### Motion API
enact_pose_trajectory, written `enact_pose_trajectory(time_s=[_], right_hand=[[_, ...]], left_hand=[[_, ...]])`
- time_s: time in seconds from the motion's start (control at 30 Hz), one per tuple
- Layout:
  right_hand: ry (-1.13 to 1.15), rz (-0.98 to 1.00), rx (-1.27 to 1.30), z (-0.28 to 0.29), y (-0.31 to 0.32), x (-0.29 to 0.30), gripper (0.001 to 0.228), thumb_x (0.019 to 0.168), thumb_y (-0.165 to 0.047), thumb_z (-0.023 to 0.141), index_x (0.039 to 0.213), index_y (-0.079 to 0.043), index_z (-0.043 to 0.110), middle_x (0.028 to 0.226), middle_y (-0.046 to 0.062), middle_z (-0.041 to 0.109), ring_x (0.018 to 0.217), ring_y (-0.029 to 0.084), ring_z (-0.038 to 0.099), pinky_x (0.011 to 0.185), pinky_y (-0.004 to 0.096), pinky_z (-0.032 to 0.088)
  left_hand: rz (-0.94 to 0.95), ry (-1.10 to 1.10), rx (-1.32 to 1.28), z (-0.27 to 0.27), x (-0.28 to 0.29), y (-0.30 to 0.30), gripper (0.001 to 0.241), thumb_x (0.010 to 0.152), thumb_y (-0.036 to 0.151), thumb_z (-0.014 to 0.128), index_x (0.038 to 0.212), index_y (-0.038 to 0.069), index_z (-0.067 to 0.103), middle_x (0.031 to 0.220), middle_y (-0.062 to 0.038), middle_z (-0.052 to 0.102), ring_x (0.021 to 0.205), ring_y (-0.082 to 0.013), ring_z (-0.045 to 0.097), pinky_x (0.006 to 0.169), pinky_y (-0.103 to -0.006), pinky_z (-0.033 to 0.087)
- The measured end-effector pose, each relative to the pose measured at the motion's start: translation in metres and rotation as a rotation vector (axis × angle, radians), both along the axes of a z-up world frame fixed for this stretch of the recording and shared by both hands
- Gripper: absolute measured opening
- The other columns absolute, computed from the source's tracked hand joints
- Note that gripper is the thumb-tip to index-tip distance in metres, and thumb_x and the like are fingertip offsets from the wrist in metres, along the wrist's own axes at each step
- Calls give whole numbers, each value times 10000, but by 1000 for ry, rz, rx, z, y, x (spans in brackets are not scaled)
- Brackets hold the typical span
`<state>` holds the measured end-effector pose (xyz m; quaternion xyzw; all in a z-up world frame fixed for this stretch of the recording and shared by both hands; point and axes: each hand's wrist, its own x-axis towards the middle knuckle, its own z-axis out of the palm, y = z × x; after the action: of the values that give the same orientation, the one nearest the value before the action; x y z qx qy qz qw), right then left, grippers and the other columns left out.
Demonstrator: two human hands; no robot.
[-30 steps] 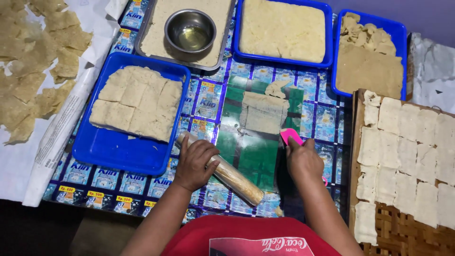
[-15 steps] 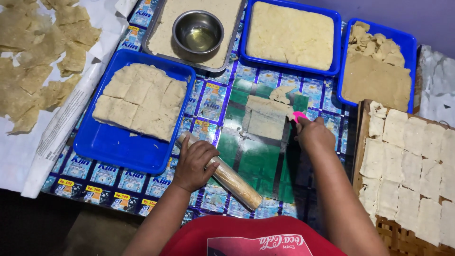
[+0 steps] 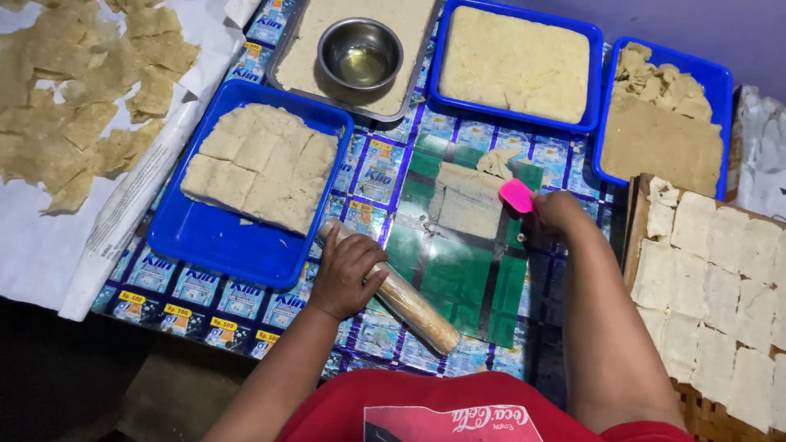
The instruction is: Flattening and shaping thin dough squares using a rolling pin and a scraper on a low table.
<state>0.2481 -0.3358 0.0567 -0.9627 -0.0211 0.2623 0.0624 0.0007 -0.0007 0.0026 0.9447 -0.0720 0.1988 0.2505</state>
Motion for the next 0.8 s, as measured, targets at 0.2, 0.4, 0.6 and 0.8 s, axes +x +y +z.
enact_pose_trajectory(time_s=[0.2, 0.4, 0.6, 0.8], right_hand=[[-256, -42, 243, 4, -1, -33, 447, 978, -220, 477, 1366, -123, 678, 1108, 334, 697, 1120, 528, 651, 956, 591, 533], [-174, 206, 161, 45, 92, -155, 507, 966, -142, 501, 1451, -252, 598, 1172, 209, 526, 998, 513, 697, 810, 566, 621], [-4, 218, -103, 28, 133, -167, 535, 989, -155, 474, 1504, -286, 538, 1268, 185, 526, 1034, 449, 697, 811, 590, 619], [-78, 181, -112, 27, 154, -158, 518, 990, -122, 453, 1484, -220, 576, 1210, 192, 538, 979, 466, 704, 783, 596, 607]], left_hand=[[-18, 28, -8, 5, -1, 2, 376, 1052, 559, 404, 1083, 273, 646, 1121, 32, 650, 1256, -195, 569, 1216, -614, 173], [-34, 20, -30, -2, -1, 5, 372, 1050, 570, 405, 1090, 287, 643, 1103, 47, 649, 1243, -188, 577, 1210, -613, 183], [-52, -40, -37, -6, 1, 9, 334, 1061, 530, 415, 1096, 282, 637, 1099, 42, 644, 1229, -180, 580, 1212, -583, 184], [-59, -58, -47, -7, 2, 10, 307, 1058, 517, 435, 1107, 291, 637, 1105, 49, 649, 1231, -174, 577, 1220, -578, 167]])
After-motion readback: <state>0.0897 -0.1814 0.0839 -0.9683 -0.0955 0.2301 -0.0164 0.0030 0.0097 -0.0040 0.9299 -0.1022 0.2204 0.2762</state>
